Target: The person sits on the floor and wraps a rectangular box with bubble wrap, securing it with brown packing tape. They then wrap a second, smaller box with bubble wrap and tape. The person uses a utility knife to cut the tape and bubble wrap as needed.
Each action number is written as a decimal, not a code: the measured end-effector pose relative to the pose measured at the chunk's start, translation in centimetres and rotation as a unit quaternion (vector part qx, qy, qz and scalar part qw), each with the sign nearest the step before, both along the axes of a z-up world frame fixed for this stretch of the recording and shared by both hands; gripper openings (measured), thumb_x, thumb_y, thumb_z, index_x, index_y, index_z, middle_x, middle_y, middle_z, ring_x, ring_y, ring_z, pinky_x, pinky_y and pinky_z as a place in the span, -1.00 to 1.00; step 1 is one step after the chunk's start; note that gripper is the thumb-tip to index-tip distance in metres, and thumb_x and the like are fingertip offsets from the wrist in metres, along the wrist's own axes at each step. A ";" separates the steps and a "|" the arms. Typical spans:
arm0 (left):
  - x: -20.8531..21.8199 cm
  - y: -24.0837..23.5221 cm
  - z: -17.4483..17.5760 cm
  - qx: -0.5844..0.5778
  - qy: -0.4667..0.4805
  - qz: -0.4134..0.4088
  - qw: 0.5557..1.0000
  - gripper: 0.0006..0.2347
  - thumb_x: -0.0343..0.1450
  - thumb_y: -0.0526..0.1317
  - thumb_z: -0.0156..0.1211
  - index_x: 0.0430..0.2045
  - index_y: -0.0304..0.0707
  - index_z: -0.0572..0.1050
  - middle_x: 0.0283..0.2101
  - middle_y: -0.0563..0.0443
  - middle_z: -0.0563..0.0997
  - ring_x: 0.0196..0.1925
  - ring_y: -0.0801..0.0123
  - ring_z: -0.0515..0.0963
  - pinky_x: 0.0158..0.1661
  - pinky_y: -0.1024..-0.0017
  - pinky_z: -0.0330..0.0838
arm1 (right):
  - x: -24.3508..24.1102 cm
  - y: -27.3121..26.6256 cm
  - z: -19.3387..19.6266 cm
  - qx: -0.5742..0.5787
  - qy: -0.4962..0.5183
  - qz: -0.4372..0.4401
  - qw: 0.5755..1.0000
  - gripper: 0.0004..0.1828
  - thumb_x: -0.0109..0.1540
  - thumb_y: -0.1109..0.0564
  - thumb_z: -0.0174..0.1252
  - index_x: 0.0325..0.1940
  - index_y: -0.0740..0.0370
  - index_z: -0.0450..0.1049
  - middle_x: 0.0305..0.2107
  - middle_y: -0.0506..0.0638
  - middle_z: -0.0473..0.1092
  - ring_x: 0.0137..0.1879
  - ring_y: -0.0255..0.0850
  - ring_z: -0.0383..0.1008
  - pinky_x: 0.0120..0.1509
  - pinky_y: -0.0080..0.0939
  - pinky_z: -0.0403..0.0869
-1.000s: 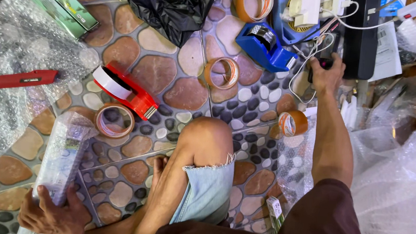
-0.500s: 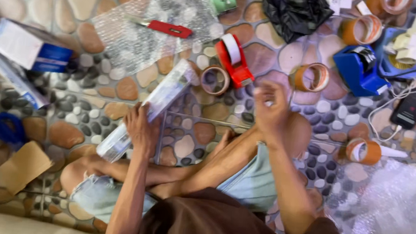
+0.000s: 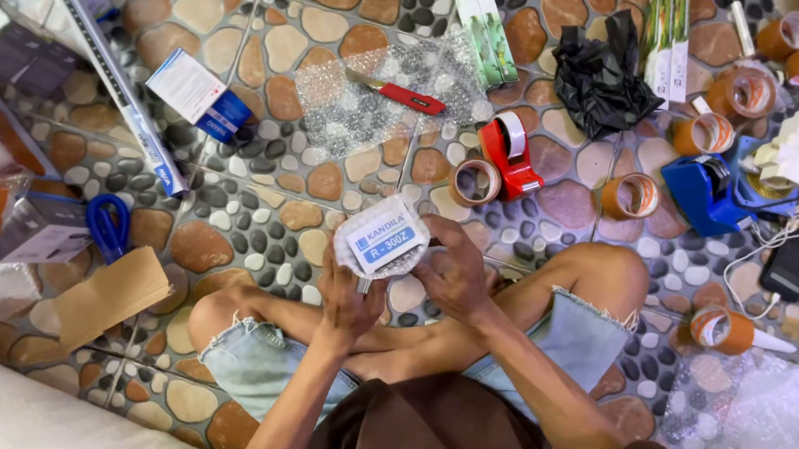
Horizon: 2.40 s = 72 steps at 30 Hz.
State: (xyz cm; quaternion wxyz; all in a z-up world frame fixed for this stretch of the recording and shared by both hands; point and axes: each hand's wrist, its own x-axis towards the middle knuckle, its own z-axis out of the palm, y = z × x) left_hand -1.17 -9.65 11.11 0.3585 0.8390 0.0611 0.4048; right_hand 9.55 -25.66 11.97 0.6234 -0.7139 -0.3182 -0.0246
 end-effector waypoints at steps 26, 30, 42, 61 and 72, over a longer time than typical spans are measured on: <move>4.5 -0.3 0.8 0.075 -0.218 0.040 0.972 -0.79 0.41 -0.15 0.28 -0.34 -0.36 0.65 -0.19 -0.26 0.63 -0.18 -0.11 0.66 -0.13 0.09 0.63 | 2.0 1.3 4.0 -0.060 -0.166 0.040 0.983 -0.70 0.36 -0.12 0.24 0.12 -0.12 0.70 -0.10 -0.06 0.34 -0.17 -0.18 0.35 -0.06 -0.21 0.49; 5.4 -0.1 2.2 0.164 -0.212 0.026 0.963 -0.79 0.46 -0.12 0.26 -0.41 -0.31 0.63 -0.14 -0.25 0.71 -0.21 -0.07 0.67 -0.16 0.16 0.63 | 4.7 -0.3 4.1 0.006 -0.015 0.099 0.995 -0.75 0.38 -0.01 0.23 0.07 0.04 0.70 -0.05 0.02 0.36 -0.02 -0.13 0.45 0.09 -0.14 0.51; 5.8 -0.8 3.5 0.206 -0.205 0.078 0.954 -0.69 0.41 0.01 0.40 -0.40 -0.31 0.55 -0.19 -0.28 0.68 -0.27 -0.05 0.63 -0.21 0.16 0.62 | 20.7 -12.1 -18.1 -0.391 0.148 -0.206 0.885 -0.85 0.24 -0.08 0.36 -0.16 -0.09 0.72 -0.24 0.06 0.54 0.03 0.20 0.58 0.15 0.20 0.53; 8.1 -2.8 3.1 0.229 -0.212 0.121 0.942 -0.74 0.44 -0.03 0.32 -0.41 -0.28 0.59 -0.19 -0.23 0.55 -0.23 -0.05 0.66 -0.23 0.12 0.60 | 7.2 -4.1 10.4 -0.142 0.292 -0.012 0.946 -0.75 0.30 0.08 0.35 -0.08 0.33 0.58 -0.58 0.09 0.49 -0.45 -0.30 0.49 -0.41 -0.35 0.53; 8.2 -1.8 1.4 0.213 -0.210 0.113 0.947 -0.76 0.43 -0.02 0.32 -0.39 -0.22 0.60 -0.17 -0.16 0.51 -0.17 0.01 0.63 -0.16 0.15 0.59 | 6.4 0.1 7.7 -0.394 0.124 -0.011 0.911 -0.24 0.13 -0.58 0.30 0.01 -0.01 0.26 -0.33 0.22 0.57 -0.03 0.28 0.62 0.12 0.24 0.46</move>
